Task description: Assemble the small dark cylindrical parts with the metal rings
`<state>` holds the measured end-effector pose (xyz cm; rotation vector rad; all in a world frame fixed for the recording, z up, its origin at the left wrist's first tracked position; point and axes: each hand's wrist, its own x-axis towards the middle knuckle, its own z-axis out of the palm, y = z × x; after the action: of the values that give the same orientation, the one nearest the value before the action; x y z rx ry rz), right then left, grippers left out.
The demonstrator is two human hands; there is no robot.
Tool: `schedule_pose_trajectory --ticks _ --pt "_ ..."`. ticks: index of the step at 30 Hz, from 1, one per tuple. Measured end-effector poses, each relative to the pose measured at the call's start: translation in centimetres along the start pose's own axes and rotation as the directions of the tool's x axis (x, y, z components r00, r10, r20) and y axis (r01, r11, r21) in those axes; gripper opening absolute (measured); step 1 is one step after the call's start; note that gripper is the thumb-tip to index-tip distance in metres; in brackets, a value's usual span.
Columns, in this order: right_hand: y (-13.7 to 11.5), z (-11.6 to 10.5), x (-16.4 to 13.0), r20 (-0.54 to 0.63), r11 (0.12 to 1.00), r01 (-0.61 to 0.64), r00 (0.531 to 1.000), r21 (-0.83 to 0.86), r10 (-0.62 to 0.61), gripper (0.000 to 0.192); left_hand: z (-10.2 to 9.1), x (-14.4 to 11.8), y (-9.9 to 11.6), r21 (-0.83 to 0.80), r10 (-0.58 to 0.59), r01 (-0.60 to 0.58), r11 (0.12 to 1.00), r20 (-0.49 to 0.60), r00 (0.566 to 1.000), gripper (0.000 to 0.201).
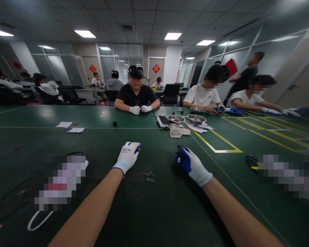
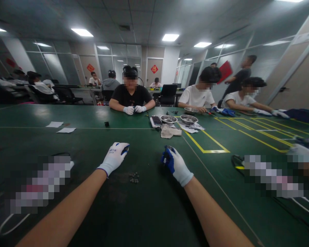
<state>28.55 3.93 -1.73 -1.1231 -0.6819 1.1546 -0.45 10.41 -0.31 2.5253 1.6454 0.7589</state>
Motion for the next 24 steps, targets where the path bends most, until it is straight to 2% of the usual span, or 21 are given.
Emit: schedule_pose_trajectory --ticks 1,6,12,18,24 --pt "0.0 0.3 -0.3 0.029 0.999 -0.031 0.999 0.044 0.03 0.034 0.0 0.0 0.0 0.0 0.004 -0.004 1.0 -0.002 1.0 0.04" --pt "-0.8 1.1 -2.0 0.158 0.987 -0.158 0.975 -0.006 0.157 0.016 -0.1 -0.2 0.1 0.018 0.036 -0.036 0.999 0.012 0.999 0.038" --pt "-1.3 1.7 -2.9 0.129 0.969 -0.242 0.964 0.05 0.234 0.003 0.1 -0.2 0.2 0.027 0.047 -0.047 0.999 0.019 0.999 0.036" --pt "-1.1 1.7 -2.7 0.138 0.97 -0.236 0.964 0.059 0.227 0.007 0.2 -0.3 0.2 0.038 0.061 -0.062 0.997 0.013 0.998 0.038" --pt "-1.0 1.8 -2.8 0.128 0.961 -0.266 0.958 0.081 0.255 0.006 0.0 -0.5 0.6 0.067 0.059 -0.062 0.996 0.052 0.997 0.043"
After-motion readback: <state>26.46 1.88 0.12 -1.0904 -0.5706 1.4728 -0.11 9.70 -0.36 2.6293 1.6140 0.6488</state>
